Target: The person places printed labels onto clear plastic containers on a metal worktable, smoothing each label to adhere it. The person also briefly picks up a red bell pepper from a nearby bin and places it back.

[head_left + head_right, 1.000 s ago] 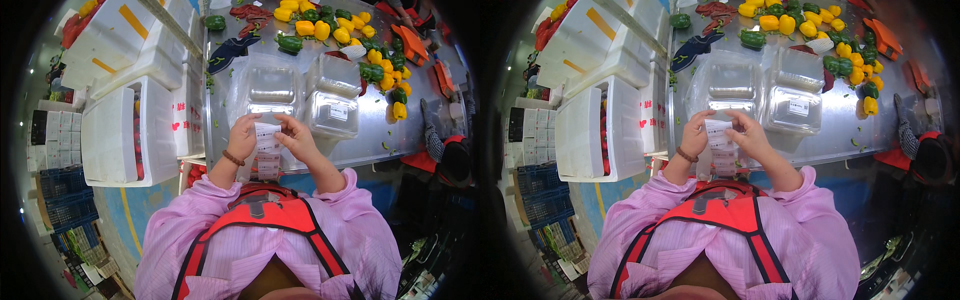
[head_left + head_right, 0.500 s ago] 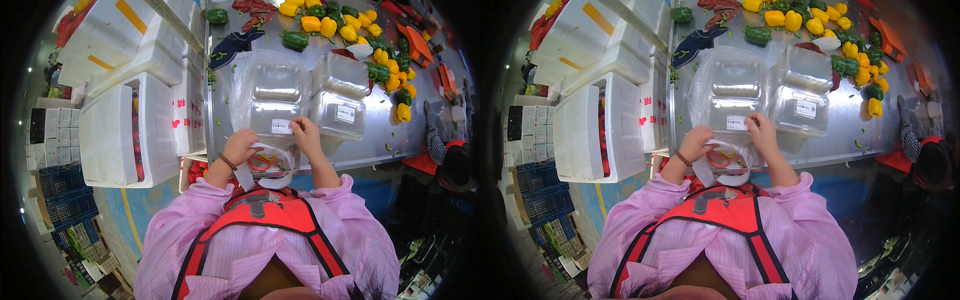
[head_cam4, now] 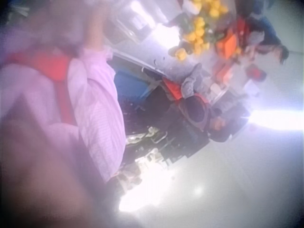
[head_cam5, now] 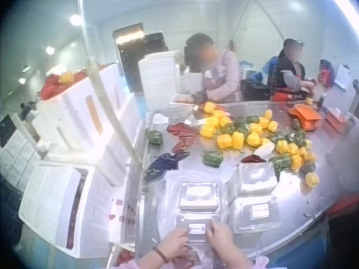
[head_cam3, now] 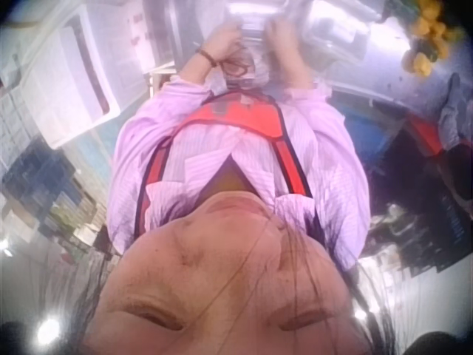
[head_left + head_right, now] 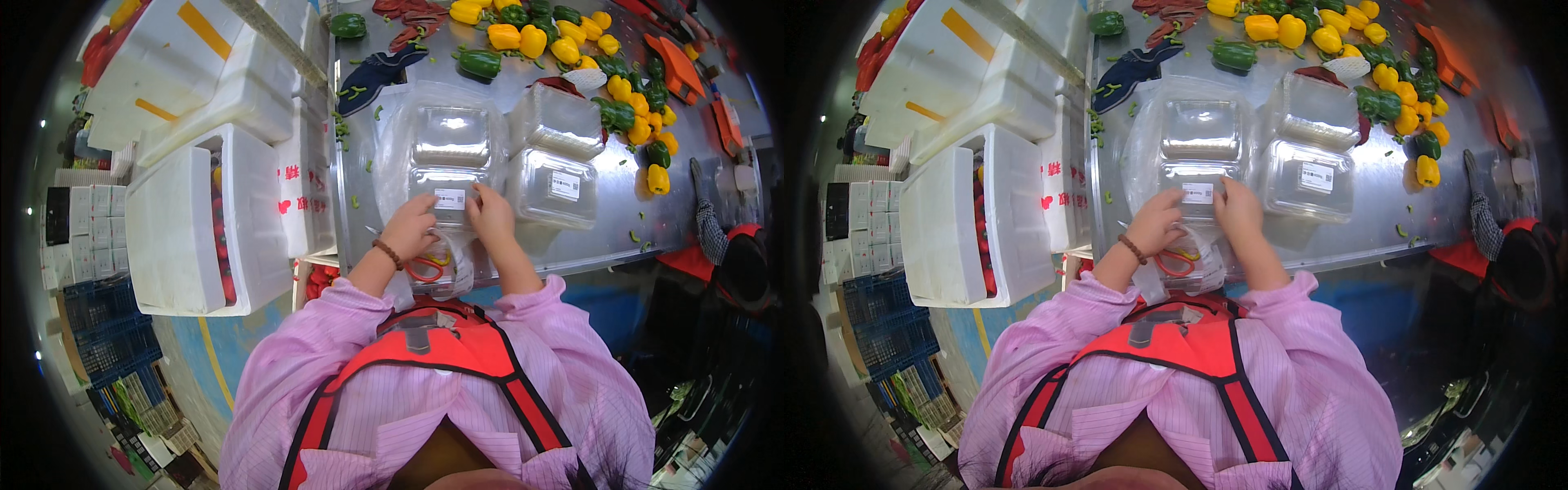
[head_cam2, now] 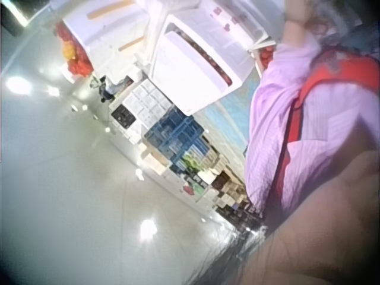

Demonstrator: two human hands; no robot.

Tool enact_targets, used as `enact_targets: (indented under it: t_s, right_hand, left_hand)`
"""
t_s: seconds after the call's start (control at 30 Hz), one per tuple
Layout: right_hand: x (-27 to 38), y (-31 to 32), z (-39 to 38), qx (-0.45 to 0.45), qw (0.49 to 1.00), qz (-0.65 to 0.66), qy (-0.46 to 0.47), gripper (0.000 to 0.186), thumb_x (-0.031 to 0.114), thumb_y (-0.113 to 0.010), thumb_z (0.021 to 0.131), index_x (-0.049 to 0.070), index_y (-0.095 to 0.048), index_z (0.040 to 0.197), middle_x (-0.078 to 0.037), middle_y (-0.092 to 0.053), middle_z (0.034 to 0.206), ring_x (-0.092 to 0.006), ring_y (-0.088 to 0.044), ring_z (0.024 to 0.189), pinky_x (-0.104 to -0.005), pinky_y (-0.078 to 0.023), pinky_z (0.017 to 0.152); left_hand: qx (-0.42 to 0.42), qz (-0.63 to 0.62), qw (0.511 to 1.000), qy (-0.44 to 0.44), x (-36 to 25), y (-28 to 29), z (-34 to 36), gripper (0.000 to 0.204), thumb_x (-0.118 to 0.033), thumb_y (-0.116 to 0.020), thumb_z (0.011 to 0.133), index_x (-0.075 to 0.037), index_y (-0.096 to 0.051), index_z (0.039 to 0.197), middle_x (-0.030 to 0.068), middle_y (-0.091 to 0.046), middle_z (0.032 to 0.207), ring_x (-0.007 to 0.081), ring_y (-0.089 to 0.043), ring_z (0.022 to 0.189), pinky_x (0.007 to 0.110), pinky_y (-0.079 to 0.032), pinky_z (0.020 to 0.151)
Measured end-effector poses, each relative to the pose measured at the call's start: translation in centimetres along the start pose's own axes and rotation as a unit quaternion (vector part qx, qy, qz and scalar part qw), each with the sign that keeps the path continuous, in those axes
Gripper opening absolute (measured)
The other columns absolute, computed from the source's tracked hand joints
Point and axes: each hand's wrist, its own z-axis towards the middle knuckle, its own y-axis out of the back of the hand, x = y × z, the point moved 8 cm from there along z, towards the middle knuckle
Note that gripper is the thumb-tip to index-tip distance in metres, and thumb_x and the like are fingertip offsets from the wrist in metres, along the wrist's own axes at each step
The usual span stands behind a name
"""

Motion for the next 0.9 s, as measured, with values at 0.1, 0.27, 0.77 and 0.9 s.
enact_targets:
  t_s: [0.1,0.27,0.77,0.9]
  right_hand:
    - [-0.9,1.9,-4.4,-0.037,0.999,0.000,0.036,0.046,0.016,-0.069,0.080,0.000,-0.056,0.120,-0.019,-0.061,0.114,-0.0365,-0.058,0.105,-0.0437,-0.046,0.090]
    - [-5.1,-1.3,-7.8,-0.017,0.997,0.081,-0.009,0.060,0.016,-0.069,0.078,-0.004,-0.048,0.130,-0.024,-0.053,0.129,-0.0412,-0.050,0.118,-0.0454,-0.040,0.101]
    - [-6.3,-2.4,-8.7,-0.050,0.989,0.134,-0.041,0.067,0.020,-0.070,0.077,-0.007,-0.045,0.132,-0.028,-0.049,0.133,-0.0420,-0.046,0.124,-0.0447,-0.035,0.107]
    - [-6.0,-2.2,-8.8,-0.036,0.989,0.136,-0.046,0.067,0.020,-0.070,0.077,-0.007,-0.044,0.132,-0.028,-0.048,0.134,-0.0425,-0.044,0.125,-0.0446,-0.034,0.108]
  left_hand:
    - [-0.048,-0.060,0.994,0.081,1.2,1.0,-2.6,0.023,-0.015,-0.078,0.067,-0.002,-0.065,0.080,0.0235,-0.042,0.141,0.0416,-0.040,0.130,0.044,-0.035,0.108]
    - [-0.025,-0.103,0.979,0.174,3.3,-1.3,-5.0,0.022,-0.014,-0.077,0.067,-0.003,-0.065,0.081,0.0269,-0.030,0.150,0.0423,-0.030,0.138,0.042,-0.027,0.113]
    - [-0.059,-0.250,0.930,0.262,4.5,-2.5,-5.3,0.031,-0.018,-0.077,0.069,-0.003,-0.072,0.094,0.0264,-0.033,0.149,0.0367,-0.044,0.131,0.037,-0.041,0.104]
    - [-0.075,-0.322,0.899,0.287,4.6,-2.1,-5.8,0.031,-0.011,-0.074,0.072,-0.003,-0.072,0.102,0.0210,-0.035,0.150,0.0287,-0.054,0.123,0.033,-0.047,0.095]
